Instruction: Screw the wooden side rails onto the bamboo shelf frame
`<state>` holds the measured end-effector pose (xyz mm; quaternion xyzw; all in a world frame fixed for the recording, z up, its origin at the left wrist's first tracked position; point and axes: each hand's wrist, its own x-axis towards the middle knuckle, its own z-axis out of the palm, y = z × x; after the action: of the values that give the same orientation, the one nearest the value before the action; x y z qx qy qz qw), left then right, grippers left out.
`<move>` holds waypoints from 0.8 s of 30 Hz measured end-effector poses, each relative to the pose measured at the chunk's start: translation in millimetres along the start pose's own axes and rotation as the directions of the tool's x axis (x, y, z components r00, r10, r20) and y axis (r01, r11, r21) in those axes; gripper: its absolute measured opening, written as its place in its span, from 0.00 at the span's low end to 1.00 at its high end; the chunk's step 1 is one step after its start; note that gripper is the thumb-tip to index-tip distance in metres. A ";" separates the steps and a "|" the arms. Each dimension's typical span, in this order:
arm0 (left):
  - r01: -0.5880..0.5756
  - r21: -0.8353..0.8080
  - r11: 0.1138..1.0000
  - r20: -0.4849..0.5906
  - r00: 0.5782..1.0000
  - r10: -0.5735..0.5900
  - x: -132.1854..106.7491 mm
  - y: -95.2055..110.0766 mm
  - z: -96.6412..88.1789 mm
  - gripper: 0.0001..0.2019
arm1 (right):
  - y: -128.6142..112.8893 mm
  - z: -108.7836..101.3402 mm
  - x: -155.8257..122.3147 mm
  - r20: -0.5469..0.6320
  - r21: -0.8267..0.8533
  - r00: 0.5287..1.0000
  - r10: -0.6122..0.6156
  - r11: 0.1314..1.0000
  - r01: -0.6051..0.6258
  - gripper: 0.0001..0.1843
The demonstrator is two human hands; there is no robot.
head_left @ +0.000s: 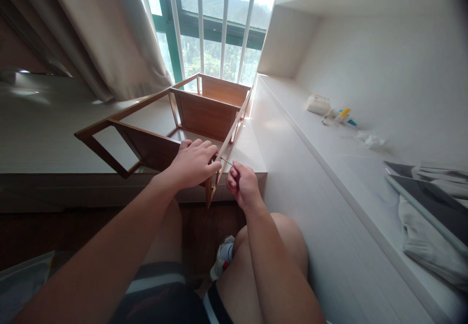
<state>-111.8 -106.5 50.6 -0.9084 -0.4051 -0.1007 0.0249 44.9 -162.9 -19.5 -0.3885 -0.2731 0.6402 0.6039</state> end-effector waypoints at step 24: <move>0.004 -0.017 1.000 -0.004 1.000 -0.004 0.8 -1.2 0.6 0.12 | 0.2 -3.1 -1.2 -0.039 -0.388 0.946 -0.320 0.878 0.281 0.27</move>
<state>-112.1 -105.0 50.2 -0.9075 -0.4060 -0.1061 0.0180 47.4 -164.5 -21.1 -0.4820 -0.4170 0.4533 0.6231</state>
